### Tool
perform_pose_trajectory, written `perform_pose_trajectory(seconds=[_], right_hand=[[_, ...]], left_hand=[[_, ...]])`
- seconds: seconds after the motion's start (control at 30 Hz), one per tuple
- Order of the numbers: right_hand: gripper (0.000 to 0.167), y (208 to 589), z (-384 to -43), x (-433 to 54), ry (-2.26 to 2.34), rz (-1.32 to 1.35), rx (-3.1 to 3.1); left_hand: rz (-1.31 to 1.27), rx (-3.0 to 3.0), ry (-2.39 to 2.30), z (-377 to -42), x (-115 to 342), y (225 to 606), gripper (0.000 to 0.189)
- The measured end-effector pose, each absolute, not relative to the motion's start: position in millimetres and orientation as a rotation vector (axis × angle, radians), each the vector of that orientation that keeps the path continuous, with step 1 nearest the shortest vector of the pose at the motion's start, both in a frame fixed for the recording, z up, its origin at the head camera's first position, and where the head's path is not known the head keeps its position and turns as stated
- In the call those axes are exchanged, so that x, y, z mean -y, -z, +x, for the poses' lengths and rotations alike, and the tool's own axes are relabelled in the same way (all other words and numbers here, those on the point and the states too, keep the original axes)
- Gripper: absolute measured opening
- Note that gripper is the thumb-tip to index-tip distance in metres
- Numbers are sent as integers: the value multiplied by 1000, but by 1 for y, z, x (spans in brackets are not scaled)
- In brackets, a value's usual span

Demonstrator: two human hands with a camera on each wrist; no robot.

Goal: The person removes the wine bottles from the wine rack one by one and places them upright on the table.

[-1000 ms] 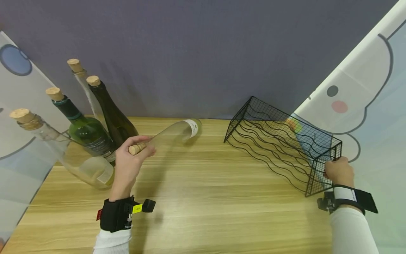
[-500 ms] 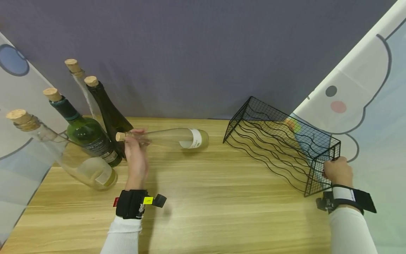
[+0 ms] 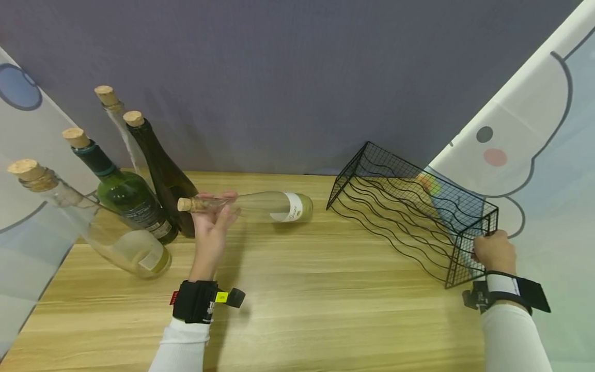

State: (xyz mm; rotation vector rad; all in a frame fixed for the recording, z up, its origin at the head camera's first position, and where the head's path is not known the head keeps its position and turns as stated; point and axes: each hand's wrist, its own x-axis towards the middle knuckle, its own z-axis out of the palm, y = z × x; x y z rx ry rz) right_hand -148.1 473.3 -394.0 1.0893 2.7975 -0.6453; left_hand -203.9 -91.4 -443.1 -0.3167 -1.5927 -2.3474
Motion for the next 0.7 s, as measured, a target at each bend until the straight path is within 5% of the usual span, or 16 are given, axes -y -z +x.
perform_pose_trajectory(seconds=[0.7], right_hand=[[45, 394, -147, -473, 651, 1093, -2789]], left_hand=[[-808, 2043, 1466, -205, 75, 437, 41]])
